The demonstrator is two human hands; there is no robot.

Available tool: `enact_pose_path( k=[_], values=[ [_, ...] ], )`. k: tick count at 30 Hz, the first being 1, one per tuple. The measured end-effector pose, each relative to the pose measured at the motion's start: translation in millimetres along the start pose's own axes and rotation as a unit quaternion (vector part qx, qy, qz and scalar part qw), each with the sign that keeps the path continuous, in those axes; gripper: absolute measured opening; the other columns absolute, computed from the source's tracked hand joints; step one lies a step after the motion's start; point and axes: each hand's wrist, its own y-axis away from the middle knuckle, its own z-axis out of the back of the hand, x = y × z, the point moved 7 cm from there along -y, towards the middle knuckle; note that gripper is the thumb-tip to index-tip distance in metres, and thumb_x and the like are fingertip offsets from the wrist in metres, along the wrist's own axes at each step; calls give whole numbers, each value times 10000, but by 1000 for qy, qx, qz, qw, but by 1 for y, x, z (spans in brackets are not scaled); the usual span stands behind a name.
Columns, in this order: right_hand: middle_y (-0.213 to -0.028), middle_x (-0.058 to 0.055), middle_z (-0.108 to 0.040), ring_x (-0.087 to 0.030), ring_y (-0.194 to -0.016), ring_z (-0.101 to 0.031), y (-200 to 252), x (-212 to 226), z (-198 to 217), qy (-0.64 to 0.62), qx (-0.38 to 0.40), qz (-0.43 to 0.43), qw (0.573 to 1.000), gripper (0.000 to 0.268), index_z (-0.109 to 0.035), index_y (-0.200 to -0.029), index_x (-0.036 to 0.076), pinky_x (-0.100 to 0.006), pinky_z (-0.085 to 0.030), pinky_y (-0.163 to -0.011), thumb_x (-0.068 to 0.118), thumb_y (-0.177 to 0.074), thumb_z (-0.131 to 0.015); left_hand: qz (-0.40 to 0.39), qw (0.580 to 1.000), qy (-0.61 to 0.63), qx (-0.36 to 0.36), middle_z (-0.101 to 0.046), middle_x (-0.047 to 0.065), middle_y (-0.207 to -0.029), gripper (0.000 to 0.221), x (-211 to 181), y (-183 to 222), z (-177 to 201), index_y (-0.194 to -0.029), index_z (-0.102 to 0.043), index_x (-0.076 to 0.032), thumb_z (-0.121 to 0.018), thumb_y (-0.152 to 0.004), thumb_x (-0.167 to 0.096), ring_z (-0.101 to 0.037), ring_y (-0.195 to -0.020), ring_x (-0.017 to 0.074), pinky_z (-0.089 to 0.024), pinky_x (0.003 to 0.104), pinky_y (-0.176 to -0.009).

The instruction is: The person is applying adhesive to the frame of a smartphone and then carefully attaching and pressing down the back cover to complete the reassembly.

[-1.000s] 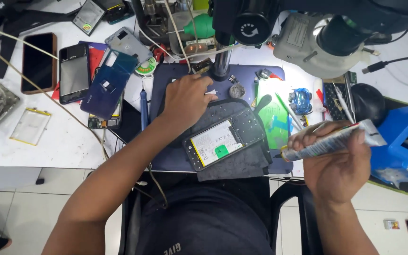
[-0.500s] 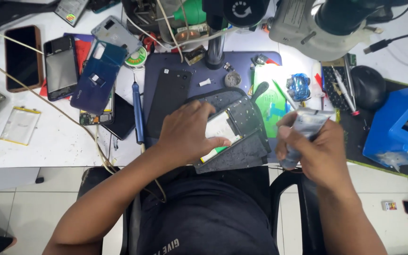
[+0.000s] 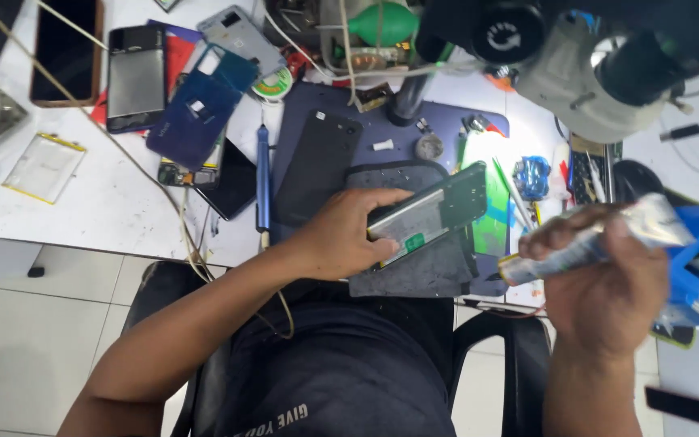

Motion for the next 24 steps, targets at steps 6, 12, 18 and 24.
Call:
enact_pose_path(
  k=[6,12,18,24],
  values=[
    [-857,-49,-655,-210,-703,-650,-2,40,-23,74,17,64,995,242,-698,-990,97,-367,-577,-705,325,-1025,-623,-119,973,83,-180,-700,61,-1286,423,-29,15,44,-1209,-623,-189,-764,-814,-131,-703,-1142,194,-603,275,-884],
    [-1142,49,-506,-133,-847,-530,3,50,11,154,41,160,974,441,-548,-1297,238,-328,-539,-855,614,-1075,-616,-123,907,264,-303,-717,-25,-831,239,-29,6,49,-917,-717,-111,-855,-797,-264,-646,-746,50,-553,224,-634],
    [-967,-9,-637,-225,-745,-640,-20,45,-59,-3,32,110,993,232,-668,-1121,146,-376,-570,-650,357,-1128,-572,65,774,614,-142,-759,92,-797,208,7,-10,-30,-885,-756,-50,-780,-878,-256,-727,-656,184,-593,319,-572],
    [-760,-82,-558,-198,-660,-579,-9,18,-60,8,51,35,998,236,-613,-1083,49,-360,-505,-638,279,-1087,-561,28,566,806,168,-610,357,-1322,572,7,-14,-72,-1444,-524,66,-458,-1133,-410,-646,-1132,520,-513,602,-1014]
  ],
)
